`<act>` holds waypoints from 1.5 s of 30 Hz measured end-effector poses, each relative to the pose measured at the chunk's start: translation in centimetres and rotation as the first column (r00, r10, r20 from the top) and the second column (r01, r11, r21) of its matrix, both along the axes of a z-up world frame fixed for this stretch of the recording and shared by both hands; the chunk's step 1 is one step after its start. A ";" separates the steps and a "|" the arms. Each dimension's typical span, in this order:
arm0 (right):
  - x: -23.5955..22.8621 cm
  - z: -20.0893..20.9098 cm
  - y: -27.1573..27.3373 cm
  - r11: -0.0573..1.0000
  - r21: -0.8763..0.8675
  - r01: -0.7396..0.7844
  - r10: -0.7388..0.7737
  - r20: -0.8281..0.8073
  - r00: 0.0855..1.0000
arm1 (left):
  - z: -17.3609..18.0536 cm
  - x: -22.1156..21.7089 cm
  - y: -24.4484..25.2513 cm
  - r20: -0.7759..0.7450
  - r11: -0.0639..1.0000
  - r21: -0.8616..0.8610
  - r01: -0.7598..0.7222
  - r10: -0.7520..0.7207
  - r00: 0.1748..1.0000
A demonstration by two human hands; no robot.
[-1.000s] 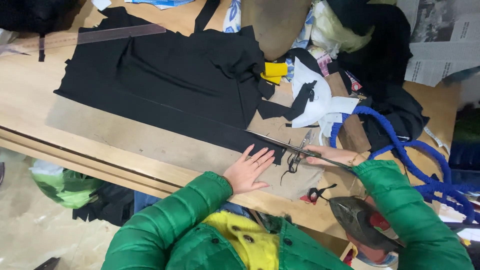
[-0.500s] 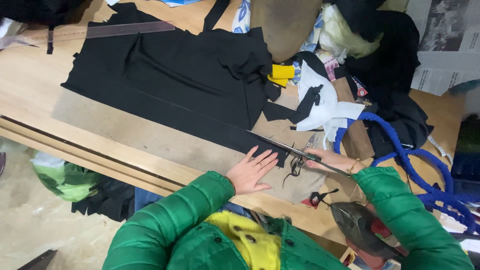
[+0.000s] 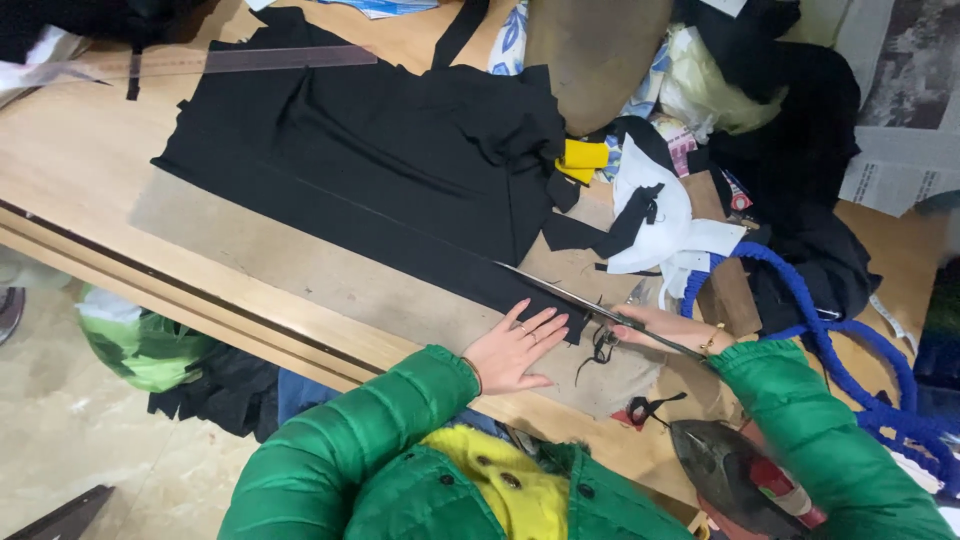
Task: The person lays a piece of black fabric flat on a wooden table and uses a ruler and chalk to mark a straight line. They then use scissors to cut the fabric along the marked line, creating a long strip. The person continues to cut and trim the fabric into smaller pieces.
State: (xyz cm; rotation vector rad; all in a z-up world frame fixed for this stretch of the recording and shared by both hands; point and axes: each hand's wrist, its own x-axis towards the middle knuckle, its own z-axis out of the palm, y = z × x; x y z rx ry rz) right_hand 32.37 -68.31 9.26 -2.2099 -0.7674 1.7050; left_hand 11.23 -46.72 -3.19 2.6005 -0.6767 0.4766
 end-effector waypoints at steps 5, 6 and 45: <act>-0.2 2.2 2.7 1.000 -0.017 -0.018 0.019 0.026 0.999 | 0.0 0.1 0.1 0.015 1.000 0.002 0.003 -0.003 1.000; -0.1 1.9 2.6 1.000 -0.019 -0.020 0.021 0.025 0.999 | 0.0 0.0 0.0 0.015 1.000 0.000 0.001 -0.001 1.000; -1.0 1.7 8.1 0.998 0.030 -0.054 0.049 0.137 0.989 | -1.4 0.0 -0.4 0.011 0.999 0.031 -0.036 0.035 0.999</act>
